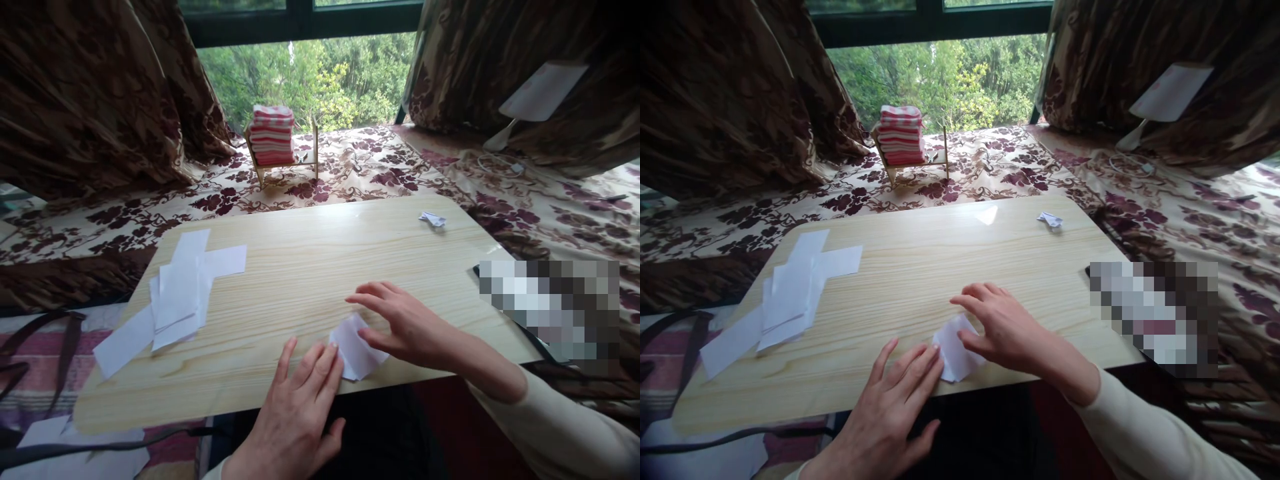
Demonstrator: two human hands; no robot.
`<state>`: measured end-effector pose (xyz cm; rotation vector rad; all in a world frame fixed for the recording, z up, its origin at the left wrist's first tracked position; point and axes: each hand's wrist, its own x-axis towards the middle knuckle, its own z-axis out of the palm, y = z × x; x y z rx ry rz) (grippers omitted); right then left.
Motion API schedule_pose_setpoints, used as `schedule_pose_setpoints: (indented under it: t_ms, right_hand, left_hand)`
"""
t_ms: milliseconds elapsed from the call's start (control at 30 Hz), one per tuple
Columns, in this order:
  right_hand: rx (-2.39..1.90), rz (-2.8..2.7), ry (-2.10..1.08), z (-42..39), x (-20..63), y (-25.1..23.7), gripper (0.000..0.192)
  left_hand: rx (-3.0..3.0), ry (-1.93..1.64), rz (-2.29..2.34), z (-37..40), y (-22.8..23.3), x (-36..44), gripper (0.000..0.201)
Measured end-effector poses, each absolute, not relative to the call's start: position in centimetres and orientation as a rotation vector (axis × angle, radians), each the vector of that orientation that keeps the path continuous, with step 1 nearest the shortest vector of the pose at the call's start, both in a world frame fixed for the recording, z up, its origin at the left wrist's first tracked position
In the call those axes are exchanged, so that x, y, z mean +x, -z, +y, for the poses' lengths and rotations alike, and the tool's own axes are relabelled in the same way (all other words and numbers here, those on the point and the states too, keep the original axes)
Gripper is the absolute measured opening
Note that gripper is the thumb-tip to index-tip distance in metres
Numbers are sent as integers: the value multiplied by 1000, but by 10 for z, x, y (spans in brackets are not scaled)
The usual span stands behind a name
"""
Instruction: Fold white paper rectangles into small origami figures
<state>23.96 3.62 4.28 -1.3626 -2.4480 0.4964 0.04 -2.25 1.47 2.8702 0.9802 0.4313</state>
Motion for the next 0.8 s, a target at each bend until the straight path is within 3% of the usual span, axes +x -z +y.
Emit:
schedule_pose_setpoints:
  t_ms: [267, 500, 800]
  right_hand:
    - [-1401, -2708, -655, 63, 208, -63, 4]
    - [-1537, -2585, -594, 38, 212, -54, 7]
    - [-1115, -2478, -218, 0, 213, -30, 19]
  left_hand:
    - [2886, -344, 948, -22, -11, -5, 52]
    - [2841, -409, 947, -30, -9, -4, 55]
    - [2799, -362, 1007, -33, -11, -2, 58]
